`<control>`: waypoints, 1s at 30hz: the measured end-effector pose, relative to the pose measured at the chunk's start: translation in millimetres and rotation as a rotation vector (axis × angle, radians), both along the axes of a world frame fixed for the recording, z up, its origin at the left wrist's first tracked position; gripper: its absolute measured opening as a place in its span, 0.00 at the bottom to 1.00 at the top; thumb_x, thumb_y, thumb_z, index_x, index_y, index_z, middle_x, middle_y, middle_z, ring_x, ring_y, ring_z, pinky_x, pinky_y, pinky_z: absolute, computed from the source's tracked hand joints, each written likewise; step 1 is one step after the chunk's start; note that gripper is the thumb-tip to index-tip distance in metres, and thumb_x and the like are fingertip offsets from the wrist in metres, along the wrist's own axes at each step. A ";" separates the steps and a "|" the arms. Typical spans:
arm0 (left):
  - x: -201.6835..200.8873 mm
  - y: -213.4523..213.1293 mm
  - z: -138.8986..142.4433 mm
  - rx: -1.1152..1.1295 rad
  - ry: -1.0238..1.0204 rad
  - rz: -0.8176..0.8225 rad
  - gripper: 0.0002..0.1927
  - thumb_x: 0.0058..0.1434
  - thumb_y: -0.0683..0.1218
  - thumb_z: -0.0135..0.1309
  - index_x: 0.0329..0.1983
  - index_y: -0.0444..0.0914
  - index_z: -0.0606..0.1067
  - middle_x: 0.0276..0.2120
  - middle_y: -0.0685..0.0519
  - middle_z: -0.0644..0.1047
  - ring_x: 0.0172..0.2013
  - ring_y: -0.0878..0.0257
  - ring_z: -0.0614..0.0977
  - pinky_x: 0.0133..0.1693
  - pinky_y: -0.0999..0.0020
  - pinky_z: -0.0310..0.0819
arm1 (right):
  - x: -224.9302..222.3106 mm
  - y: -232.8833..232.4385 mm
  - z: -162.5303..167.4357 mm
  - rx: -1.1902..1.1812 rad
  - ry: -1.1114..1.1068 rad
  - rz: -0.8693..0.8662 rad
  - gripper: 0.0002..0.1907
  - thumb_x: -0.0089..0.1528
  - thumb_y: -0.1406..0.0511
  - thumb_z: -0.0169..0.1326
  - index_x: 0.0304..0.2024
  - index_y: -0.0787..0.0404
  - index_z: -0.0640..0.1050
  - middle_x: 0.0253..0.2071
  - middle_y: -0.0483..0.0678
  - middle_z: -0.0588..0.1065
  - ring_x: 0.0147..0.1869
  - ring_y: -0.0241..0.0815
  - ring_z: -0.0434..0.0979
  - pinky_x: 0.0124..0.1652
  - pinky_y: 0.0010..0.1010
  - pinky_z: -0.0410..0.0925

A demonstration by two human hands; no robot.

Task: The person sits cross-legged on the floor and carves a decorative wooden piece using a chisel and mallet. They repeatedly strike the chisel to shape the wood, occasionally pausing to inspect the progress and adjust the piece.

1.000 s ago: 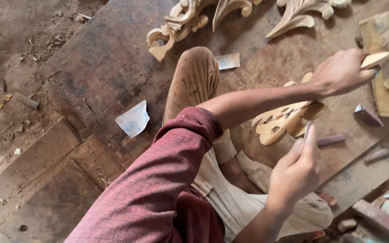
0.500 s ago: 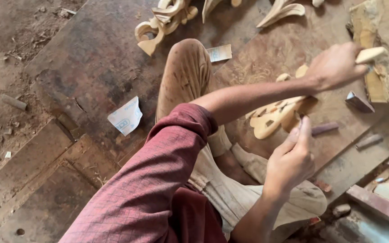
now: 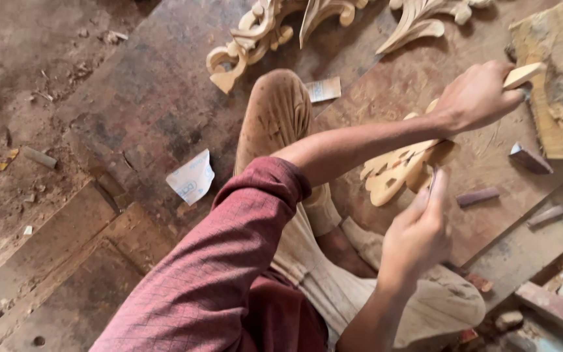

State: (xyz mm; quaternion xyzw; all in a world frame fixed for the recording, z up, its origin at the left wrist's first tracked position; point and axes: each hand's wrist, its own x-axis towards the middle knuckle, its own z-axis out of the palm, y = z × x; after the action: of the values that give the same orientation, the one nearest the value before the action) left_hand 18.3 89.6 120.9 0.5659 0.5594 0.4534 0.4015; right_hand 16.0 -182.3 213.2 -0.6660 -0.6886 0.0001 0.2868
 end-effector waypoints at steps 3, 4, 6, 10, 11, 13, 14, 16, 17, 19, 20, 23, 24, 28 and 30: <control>3.3 -1.8 -1.1 -0.011 -0.002 -0.028 0.19 0.52 0.52 0.53 0.43 0.40 0.83 0.25 0.47 0.86 0.28 0.56 0.86 0.36 0.57 0.83 | 0.3 -0.4 -2.3 -0.090 -0.030 -0.053 0.19 0.75 0.64 0.47 0.68 0.57 0.76 0.43 0.63 0.80 0.41 0.64 0.81 0.39 0.52 0.70; 5.0 -2.5 -1.4 -0.021 -0.014 -0.032 0.19 0.52 0.52 0.53 0.43 0.40 0.82 0.25 0.48 0.86 0.27 0.56 0.86 0.35 0.57 0.83 | 0.1 -0.6 -2.8 -0.075 -0.024 -0.061 0.20 0.75 0.65 0.47 0.68 0.57 0.76 0.42 0.63 0.80 0.41 0.64 0.81 0.39 0.52 0.70; 8.7 -3.9 -1.7 0.040 -0.013 -0.015 0.20 0.50 0.52 0.53 0.43 0.41 0.83 0.25 0.49 0.86 0.26 0.56 0.87 0.34 0.57 0.82 | 0.2 -1.8 -3.3 -0.058 -0.029 -0.077 0.20 0.74 0.65 0.46 0.68 0.57 0.75 0.40 0.62 0.80 0.39 0.64 0.81 0.38 0.52 0.70; 12.3 -3.7 -1.0 0.009 0.031 -0.040 0.17 0.52 0.53 0.53 0.39 0.41 0.84 0.25 0.48 0.86 0.29 0.57 0.86 0.37 0.57 0.83 | 1.0 -3.6 -1.9 -0.104 -0.035 -0.061 0.19 0.76 0.64 0.46 0.69 0.57 0.75 0.41 0.61 0.80 0.40 0.64 0.80 0.39 0.52 0.70; 12.2 -3.4 -0.8 -0.019 0.022 -0.058 0.18 0.52 0.53 0.52 0.40 0.41 0.83 0.25 0.49 0.85 0.28 0.57 0.86 0.36 0.57 0.82 | 0.8 -3.3 -1.3 -0.066 -0.008 -0.043 0.19 0.76 0.64 0.45 0.69 0.57 0.75 0.44 0.61 0.80 0.41 0.63 0.81 0.39 0.51 0.70; 11.4 -3.5 -0.6 -0.082 -0.012 -0.091 0.19 0.54 0.54 0.51 0.42 0.40 0.82 0.25 0.49 0.83 0.26 0.57 0.87 0.33 0.58 0.81 | 0.6 -2.9 -0.2 -0.046 -0.007 -0.055 0.20 0.76 0.64 0.46 0.69 0.56 0.75 0.44 0.60 0.81 0.41 0.63 0.81 0.38 0.51 0.70; 10.8 -4.0 -0.6 -0.030 -0.015 -0.060 0.19 0.53 0.54 0.51 0.41 0.40 0.82 0.25 0.48 0.84 0.26 0.55 0.87 0.34 0.57 0.81 | 0.0 -2.6 0.1 -0.064 -0.021 -0.089 0.20 0.75 0.64 0.46 0.68 0.56 0.76 0.43 0.60 0.81 0.40 0.63 0.81 0.37 0.51 0.70; 9.4 -5.3 -0.6 0.056 -0.026 0.005 0.20 0.51 0.55 0.53 0.38 0.39 0.83 0.25 0.47 0.84 0.27 0.52 0.87 0.34 0.55 0.81 | -0.7 -2.1 1.0 -0.099 -0.031 -0.102 0.19 0.75 0.64 0.47 0.68 0.56 0.76 0.42 0.61 0.81 0.40 0.64 0.81 0.38 0.52 0.70; 8.4 -5.7 -0.4 0.042 -0.002 0.014 0.19 0.51 0.55 0.53 0.38 0.39 0.83 0.26 0.46 0.84 0.28 0.52 0.87 0.36 0.55 0.81 | -1.0 -2.5 1.3 -0.118 -0.034 -0.080 0.19 0.76 0.64 0.46 0.68 0.57 0.75 0.43 0.61 0.81 0.41 0.64 0.81 0.39 0.52 0.70; 6.4 -5.9 0.0 0.061 0.067 0.022 0.19 0.52 0.55 0.55 0.37 0.38 0.83 0.28 0.44 0.84 0.31 0.50 0.88 0.39 0.55 0.82 | -1.4 -2.6 2.0 -0.090 -0.015 -0.056 0.19 0.76 0.65 0.46 0.69 0.58 0.75 0.45 0.60 0.81 0.43 0.63 0.81 0.40 0.51 0.70; 5.6 -5.8 0.3 0.021 0.036 -0.005 0.19 0.53 0.55 0.53 0.38 0.39 0.83 0.27 0.45 0.84 0.30 0.51 0.87 0.37 0.56 0.81 | -2.0 -3.7 2.2 -0.057 0.004 -0.046 0.20 0.75 0.65 0.46 0.69 0.58 0.74 0.47 0.59 0.81 0.44 0.62 0.81 0.40 0.50 0.71; 4.5 -6.3 1.0 -0.022 -0.042 -0.044 0.19 0.52 0.54 0.51 0.39 0.40 0.82 0.25 0.46 0.84 0.28 0.51 0.87 0.35 0.56 0.80 | -1.9 -4.3 2.8 -0.026 0.029 -0.034 0.20 0.75 0.66 0.46 0.69 0.58 0.73 0.49 0.58 0.81 0.46 0.59 0.82 0.41 0.47 0.72; 4.4 -6.5 1.1 0.035 -0.028 -0.025 0.19 0.50 0.53 0.52 0.39 0.39 0.82 0.26 0.45 0.84 0.29 0.50 0.87 0.36 0.55 0.80 | -2.0 -4.0 2.5 -0.030 0.041 -0.034 0.20 0.75 0.66 0.47 0.70 0.58 0.73 0.49 0.58 0.80 0.47 0.59 0.83 0.42 0.47 0.72; 2.3 -4.3 1.7 0.071 -0.004 0.013 0.19 0.48 0.53 0.55 0.38 0.37 0.83 0.26 0.43 0.84 0.28 0.48 0.87 0.35 0.53 0.80 | -2.7 -2.3 1.7 -0.050 0.000 -0.035 0.19 0.75 0.66 0.47 0.69 0.58 0.74 0.51 0.60 0.81 0.47 0.61 0.81 0.43 0.48 0.71; 0.0 -2.2 1.7 -0.037 -0.077 -0.048 0.18 0.52 0.51 0.50 0.40 0.39 0.82 0.24 0.47 0.83 0.24 0.52 0.88 0.31 0.55 0.80 | -3.1 -1.8 1.9 -0.051 0.037 -0.048 0.20 0.74 0.66 0.46 0.68 0.58 0.73 0.51 0.58 0.81 0.47 0.59 0.82 0.43 0.47 0.72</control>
State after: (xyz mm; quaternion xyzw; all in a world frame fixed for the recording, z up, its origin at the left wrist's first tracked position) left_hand 18.3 87.4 122.6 0.5537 0.5381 0.4546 0.4441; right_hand 12.9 -184.1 215.1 -0.6894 -0.6667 0.0231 0.2823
